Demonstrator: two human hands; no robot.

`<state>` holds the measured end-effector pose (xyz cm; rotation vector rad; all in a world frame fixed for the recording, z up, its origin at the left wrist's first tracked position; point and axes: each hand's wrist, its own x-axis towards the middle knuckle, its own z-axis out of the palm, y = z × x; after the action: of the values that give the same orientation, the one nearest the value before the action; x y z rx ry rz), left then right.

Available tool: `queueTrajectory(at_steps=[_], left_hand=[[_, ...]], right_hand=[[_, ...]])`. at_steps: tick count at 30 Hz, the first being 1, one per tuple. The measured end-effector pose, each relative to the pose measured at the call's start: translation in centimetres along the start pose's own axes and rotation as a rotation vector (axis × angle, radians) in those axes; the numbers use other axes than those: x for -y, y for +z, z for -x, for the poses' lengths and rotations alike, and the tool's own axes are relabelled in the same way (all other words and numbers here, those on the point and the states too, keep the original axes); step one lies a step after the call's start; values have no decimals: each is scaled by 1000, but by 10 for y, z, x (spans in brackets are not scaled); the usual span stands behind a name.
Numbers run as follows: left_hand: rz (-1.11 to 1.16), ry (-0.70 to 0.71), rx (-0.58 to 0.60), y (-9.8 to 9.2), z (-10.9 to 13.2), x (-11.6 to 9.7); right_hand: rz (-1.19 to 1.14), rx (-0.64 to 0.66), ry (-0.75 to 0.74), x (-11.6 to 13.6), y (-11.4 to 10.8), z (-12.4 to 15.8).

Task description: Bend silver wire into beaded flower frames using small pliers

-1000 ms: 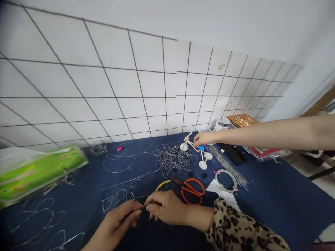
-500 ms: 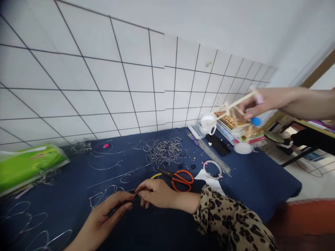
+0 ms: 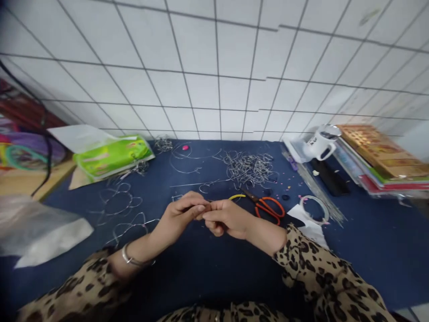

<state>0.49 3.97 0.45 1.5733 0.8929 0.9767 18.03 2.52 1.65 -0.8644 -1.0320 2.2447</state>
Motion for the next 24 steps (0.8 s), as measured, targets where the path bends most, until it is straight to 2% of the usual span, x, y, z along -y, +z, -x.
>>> queueTrajectory(at_steps=[3, 6, 13, 16, 20, 24], left_hand=[[65, -23, 73, -3, -3, 1], [93, -56, 105, -5, -5, 2], [171, -215, -68, -4, -6, 4], [188, -245, -126, 0, -4, -1], [206, -283, -134, 5, 7, -10], [360, -320, -129, 8, 25, -13]], right_hand=[[-77, 24, 63, -1, -5, -5], [-74, -22, 68, -5, -11, -6], [125, -262, -182, -10, -14, -7], [208, -292, -268, -13, -11, -3], [267, -312, -305, -18, -5, 0], [306, -287, -318, -23, 0, 1]])
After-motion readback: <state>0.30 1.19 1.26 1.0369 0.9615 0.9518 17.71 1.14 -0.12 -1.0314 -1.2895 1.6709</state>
